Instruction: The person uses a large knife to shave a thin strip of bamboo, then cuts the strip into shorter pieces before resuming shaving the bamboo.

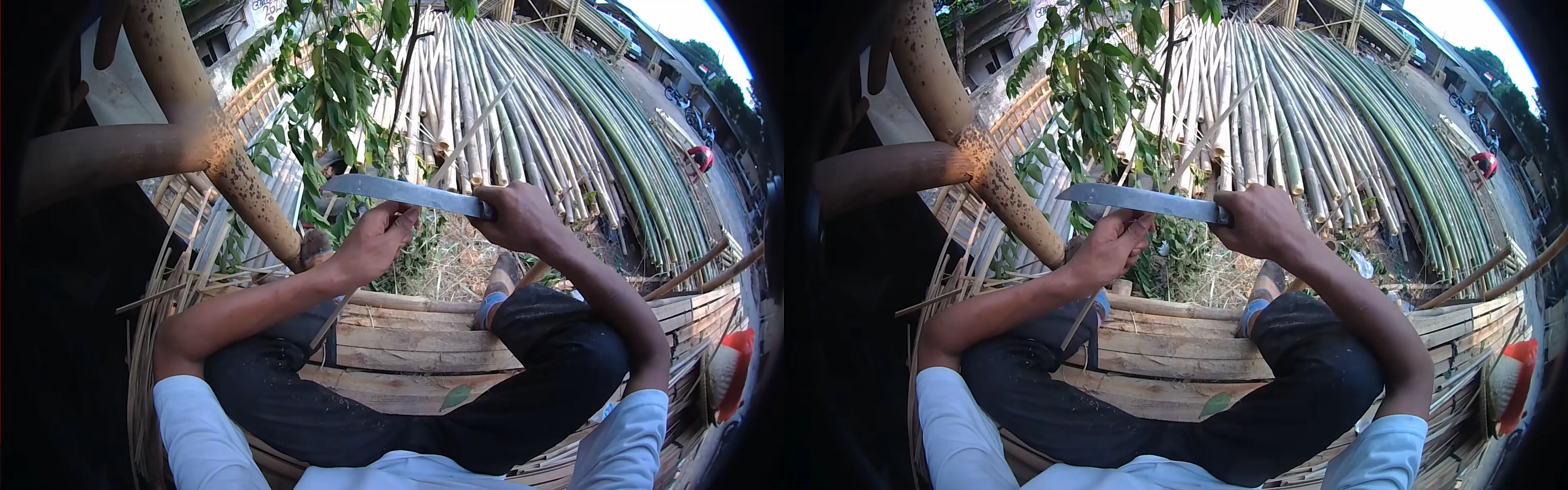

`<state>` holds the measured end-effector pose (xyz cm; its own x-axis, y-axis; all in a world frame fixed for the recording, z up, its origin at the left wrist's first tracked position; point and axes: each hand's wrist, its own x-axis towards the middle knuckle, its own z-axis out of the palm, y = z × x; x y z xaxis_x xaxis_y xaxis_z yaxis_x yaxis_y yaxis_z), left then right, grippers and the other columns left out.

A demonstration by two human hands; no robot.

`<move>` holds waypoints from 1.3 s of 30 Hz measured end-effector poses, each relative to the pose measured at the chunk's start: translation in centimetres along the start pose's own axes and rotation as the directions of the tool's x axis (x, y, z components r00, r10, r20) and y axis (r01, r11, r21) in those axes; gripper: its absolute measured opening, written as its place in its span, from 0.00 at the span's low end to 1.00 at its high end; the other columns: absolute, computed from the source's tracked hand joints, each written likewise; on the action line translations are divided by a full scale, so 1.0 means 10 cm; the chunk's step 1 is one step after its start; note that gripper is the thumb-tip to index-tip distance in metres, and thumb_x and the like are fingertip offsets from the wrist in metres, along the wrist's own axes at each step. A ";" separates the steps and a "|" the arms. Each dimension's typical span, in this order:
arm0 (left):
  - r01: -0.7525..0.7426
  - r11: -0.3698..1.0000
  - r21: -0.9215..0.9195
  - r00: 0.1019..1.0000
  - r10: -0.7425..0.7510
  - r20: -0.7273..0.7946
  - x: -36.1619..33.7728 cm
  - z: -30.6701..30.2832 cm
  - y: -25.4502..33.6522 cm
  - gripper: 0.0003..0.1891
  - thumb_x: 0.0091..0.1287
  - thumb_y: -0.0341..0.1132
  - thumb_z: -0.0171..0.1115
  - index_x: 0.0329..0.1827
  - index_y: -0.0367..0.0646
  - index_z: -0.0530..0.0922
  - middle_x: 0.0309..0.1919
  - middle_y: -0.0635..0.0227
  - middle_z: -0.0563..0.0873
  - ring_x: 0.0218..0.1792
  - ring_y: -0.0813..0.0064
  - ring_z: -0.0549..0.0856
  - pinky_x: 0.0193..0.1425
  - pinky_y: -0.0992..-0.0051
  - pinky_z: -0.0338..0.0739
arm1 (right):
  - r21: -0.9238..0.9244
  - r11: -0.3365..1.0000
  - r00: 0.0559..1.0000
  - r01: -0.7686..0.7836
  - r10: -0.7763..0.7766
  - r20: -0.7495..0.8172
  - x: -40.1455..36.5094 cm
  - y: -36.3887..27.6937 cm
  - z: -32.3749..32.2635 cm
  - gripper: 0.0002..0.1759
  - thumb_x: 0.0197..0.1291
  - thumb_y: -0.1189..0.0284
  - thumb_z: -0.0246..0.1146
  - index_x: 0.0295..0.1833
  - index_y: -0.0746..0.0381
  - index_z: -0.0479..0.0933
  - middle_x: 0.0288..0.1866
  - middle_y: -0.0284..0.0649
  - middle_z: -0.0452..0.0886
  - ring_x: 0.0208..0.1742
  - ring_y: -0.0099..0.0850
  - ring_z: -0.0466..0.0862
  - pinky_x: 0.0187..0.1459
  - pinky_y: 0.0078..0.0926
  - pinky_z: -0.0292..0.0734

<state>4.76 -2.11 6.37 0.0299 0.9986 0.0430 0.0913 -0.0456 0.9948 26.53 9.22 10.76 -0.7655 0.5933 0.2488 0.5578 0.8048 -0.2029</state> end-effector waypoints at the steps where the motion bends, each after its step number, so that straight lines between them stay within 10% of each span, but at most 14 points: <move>1: 0.006 1.000 0.015 1.000 -0.007 0.011 -0.02 -0.01 0.03 0.14 0.77 0.44 0.48 0.43 0.41 0.72 0.23 0.79 0.66 0.21 0.89 0.62 0.22 0.83 0.58 | -0.065 0.998 0.999 0.012 -0.010 0.032 0.02 -0.08 -0.03 0.11 0.52 0.65 0.66 0.36 0.61 0.82 0.19 0.40 0.81 0.21 0.38 0.82 0.29 0.37 0.77; 31: -0.118 0.982 0.149 0.993 0.120 -0.004 -0.08 0.00 0.11 0.19 0.77 0.47 0.44 0.34 0.40 0.70 0.18 0.78 0.65 0.20 0.86 0.63 0.23 0.77 0.59 | -0.083 0.966 0.969 -0.244 0.238 -0.069 -0.06 0.32 -0.03 0.11 0.42 0.67 0.63 0.29 0.62 0.83 0.20 0.49 0.80 0.24 0.46 0.83 0.34 0.42 0.78; 39: -0.082 0.977 0.196 0.996 0.074 0.050 -0.19 -0.02 0.13 0.18 0.78 0.46 0.44 0.36 0.40 0.70 0.18 0.79 0.64 0.20 0.86 0.63 0.22 0.77 0.59 | 0.155 0.839 0.800 -0.521 0.544 -0.253 -0.18 0.90 -0.12 0.25 0.63 0.57 0.56 0.23 0.67 0.78 0.14 0.41 0.74 0.16 0.33 0.74 0.25 0.39 0.67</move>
<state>4.66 -4.10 7.61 0.0859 0.9901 0.1114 0.2822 -0.1314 0.9503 33.34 15.42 9.57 -0.2282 0.9167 0.3280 0.8176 0.3634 -0.4466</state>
